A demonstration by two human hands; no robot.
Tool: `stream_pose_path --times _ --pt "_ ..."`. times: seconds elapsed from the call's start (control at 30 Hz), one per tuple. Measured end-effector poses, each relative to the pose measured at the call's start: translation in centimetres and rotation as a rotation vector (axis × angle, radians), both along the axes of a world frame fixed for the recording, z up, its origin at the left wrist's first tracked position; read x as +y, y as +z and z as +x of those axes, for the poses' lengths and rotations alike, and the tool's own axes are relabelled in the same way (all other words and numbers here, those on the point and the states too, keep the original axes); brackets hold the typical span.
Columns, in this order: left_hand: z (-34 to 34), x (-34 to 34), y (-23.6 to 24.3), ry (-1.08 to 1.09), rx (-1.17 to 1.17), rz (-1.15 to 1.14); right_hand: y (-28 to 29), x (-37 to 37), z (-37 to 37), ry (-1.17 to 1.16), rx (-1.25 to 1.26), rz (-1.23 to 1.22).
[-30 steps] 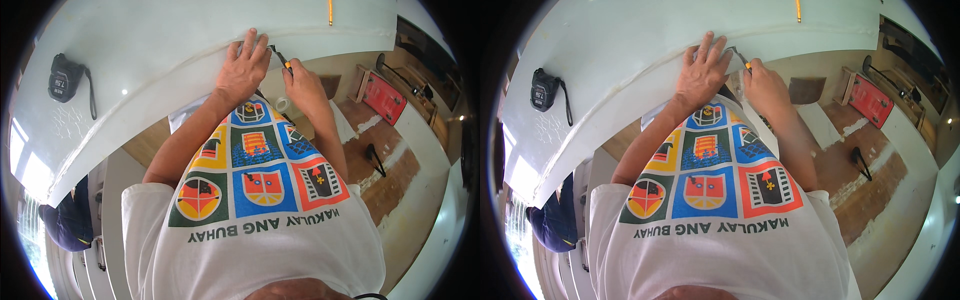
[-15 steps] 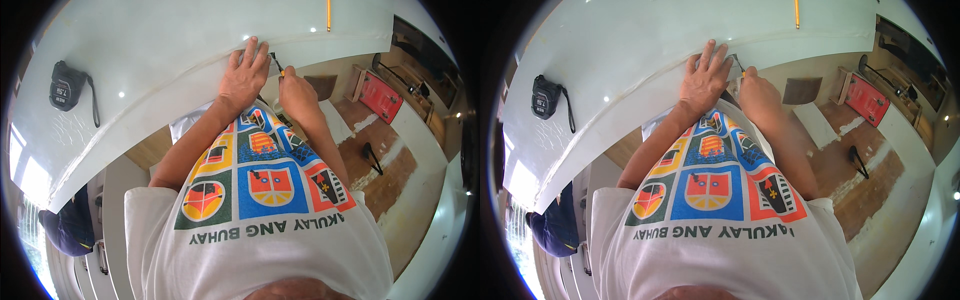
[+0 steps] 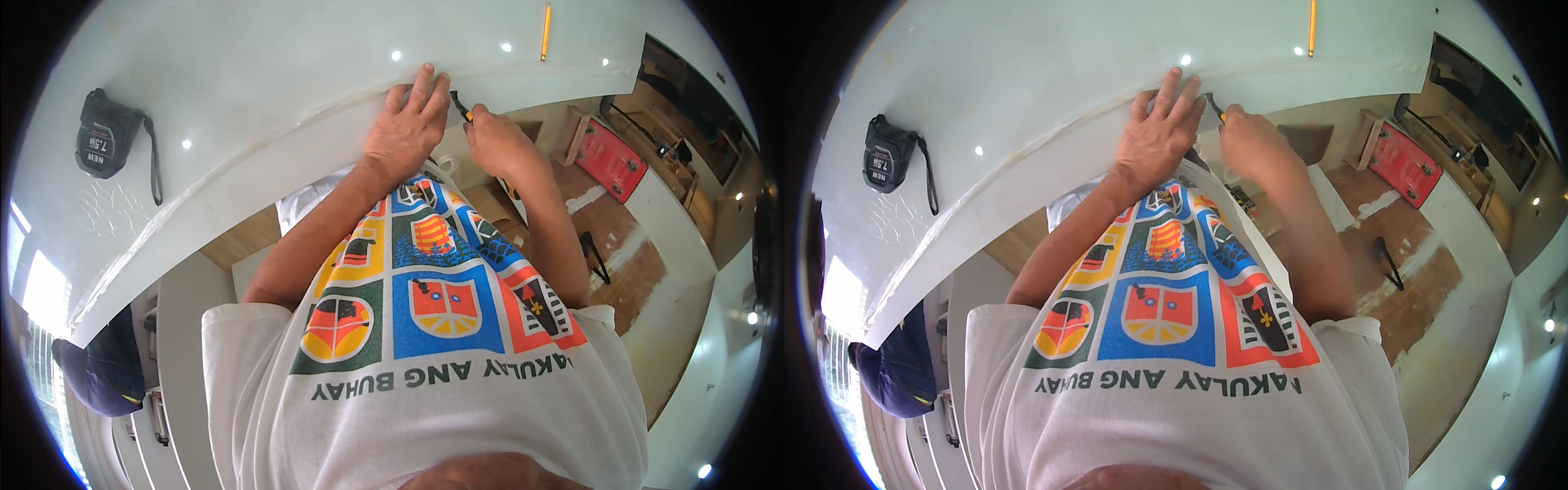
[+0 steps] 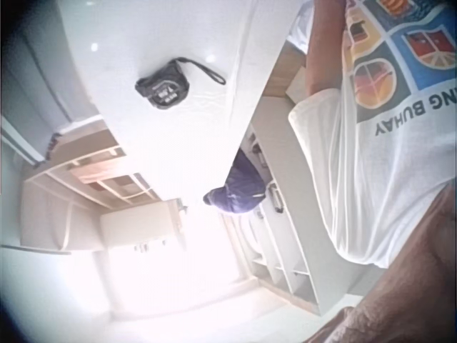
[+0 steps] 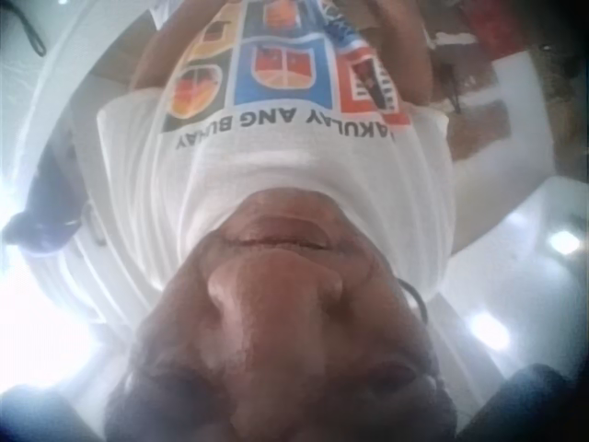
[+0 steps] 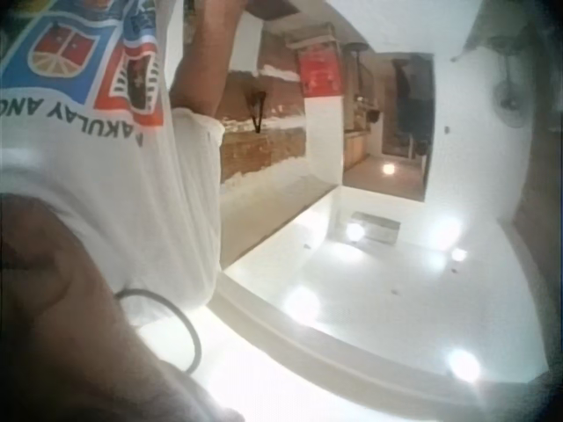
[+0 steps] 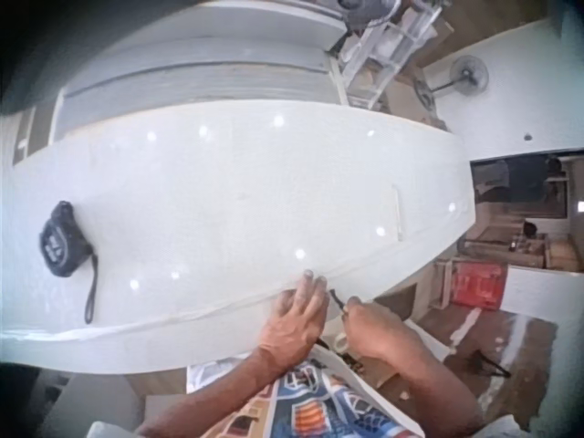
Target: The person uses a utility knife to cut a rectangular section out of a white panel. They score the material along marked lines, then peel away the cut piece to create an opening.
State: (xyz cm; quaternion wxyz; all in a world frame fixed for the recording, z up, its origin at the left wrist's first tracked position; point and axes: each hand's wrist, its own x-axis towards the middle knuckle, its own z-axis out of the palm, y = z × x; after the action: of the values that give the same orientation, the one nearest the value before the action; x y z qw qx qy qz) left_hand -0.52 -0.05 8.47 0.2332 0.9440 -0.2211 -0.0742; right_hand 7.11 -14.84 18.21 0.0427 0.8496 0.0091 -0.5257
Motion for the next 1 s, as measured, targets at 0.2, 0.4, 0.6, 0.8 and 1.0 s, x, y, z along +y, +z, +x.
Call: stream_pose_path --times 0.2,0.4,0.6,0.8,1.0 --pt "-0.5 -0.7 0.1 0.019 -0.017 -0.047 -0.1 -0.8 0.1 0.070 0.048 -0.001" --pt "-0.1 -0.5 0.0 0.050 0.022 -0.155 7.2 0.1 2.0 -0.467 -0.108 0.110" --pt "1.1 0.5 -1.2 0.116 -0.083 -0.173 -0.4 -7.6 -3.2 -0.534 -0.558 0.319" --pt "2.6 1.3 -1.2 0.262 -0.115 -0.064 -4.9 -4.2 -8.4 -0.709 -0.449 0.565" --pt "3.5 3.8 -2.5 0.226 -0.180 0.040 -7.6 -4.2 -10.0 -0.686 -0.598 0.691"
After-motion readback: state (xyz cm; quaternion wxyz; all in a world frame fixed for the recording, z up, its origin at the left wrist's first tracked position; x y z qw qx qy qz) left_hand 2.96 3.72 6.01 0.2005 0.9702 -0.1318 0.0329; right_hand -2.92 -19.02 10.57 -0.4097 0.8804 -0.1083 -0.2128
